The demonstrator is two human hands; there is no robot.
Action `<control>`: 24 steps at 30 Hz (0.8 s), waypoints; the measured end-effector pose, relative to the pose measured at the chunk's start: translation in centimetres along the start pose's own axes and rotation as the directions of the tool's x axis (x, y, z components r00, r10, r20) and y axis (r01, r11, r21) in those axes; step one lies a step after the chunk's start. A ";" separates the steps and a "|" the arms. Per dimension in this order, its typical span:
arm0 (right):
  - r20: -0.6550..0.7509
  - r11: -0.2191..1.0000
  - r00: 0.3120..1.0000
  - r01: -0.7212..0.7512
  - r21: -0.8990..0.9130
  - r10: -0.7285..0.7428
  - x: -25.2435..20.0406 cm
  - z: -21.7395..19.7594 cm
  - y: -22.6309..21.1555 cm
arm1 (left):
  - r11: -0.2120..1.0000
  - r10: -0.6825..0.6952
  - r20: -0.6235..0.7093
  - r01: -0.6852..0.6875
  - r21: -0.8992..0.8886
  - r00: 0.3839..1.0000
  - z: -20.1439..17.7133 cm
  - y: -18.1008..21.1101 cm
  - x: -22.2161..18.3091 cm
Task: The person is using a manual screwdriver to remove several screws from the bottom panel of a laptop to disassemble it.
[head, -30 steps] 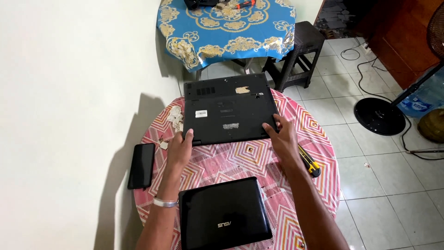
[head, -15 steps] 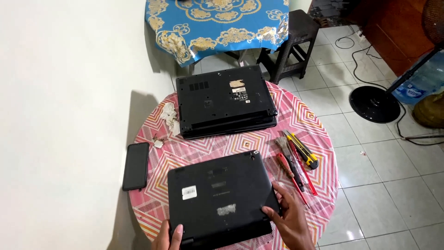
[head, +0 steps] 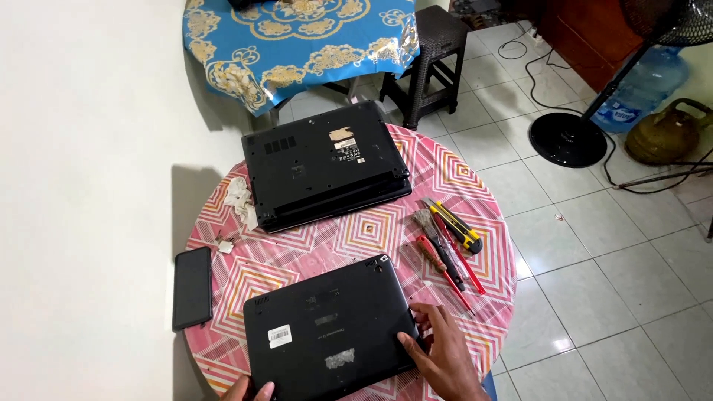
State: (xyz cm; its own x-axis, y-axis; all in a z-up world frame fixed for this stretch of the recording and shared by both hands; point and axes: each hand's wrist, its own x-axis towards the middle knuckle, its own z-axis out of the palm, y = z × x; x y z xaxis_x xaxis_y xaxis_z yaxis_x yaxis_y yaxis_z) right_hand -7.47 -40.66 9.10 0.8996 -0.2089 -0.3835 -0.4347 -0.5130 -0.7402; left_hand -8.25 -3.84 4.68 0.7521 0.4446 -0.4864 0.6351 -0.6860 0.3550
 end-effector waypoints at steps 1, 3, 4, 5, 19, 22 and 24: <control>0.036 0.999 0.999 0.016 -0.032 -0.015 -0.2 -0.2 -0.7 | 1.000 -0.021 0.011 0.021 0.005 1.000 -0.1 0.2 -0.3; 0.080 0.997 0.996 0.037 -0.063 -0.032 0.1 0.1 -1.2 | 0.999 -0.048 0.019 0.048 0.009 0.999 -0.1 1.4 -0.5; 0.102 0.993 0.994 0.054 -0.103 -0.044 0.6 0.5 -1.1 | 0.996 -0.022 0.019 0.023 -0.086 1.000 -0.2 2.4 -0.4; 0.128 0.987 0.990 0.075 -0.144 -0.057 1.1 1.0 -1.0 | 0.983 0.001 0.013 0.002 -0.183 1.000 -0.3 3.2 -0.3; 0.458 0.395 0.694 -0.705 0.589 0.556 -2.1 -3.6 -6.5 | 0.965 0.000 0.105 0.027 -0.262 0.994 3.1 5.1 -3.3; 0.424 0.359 0.688 -0.693 0.625 0.588 -2.9 -4.5 -5.7 | 0.967 -0.027 0.303 0.101 -0.232 0.953 2.0 7.7 -4.9; 0.401 0.374 0.716 -0.663 0.649 0.572 -3.3 -5.0 -5.3 | 0.969 -0.011 0.354 0.096 -0.225 0.935 1.4 8.9 -5.3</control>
State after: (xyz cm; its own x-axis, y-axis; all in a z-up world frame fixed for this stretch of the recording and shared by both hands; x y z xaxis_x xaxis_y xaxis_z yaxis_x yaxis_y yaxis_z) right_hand -7.90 -41.43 17.05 0.3786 -0.1088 -0.9192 -0.7861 0.4864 -0.3814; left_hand -6.78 -13.09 9.29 0.6343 0.2193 -0.7413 0.7279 -0.4923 0.4772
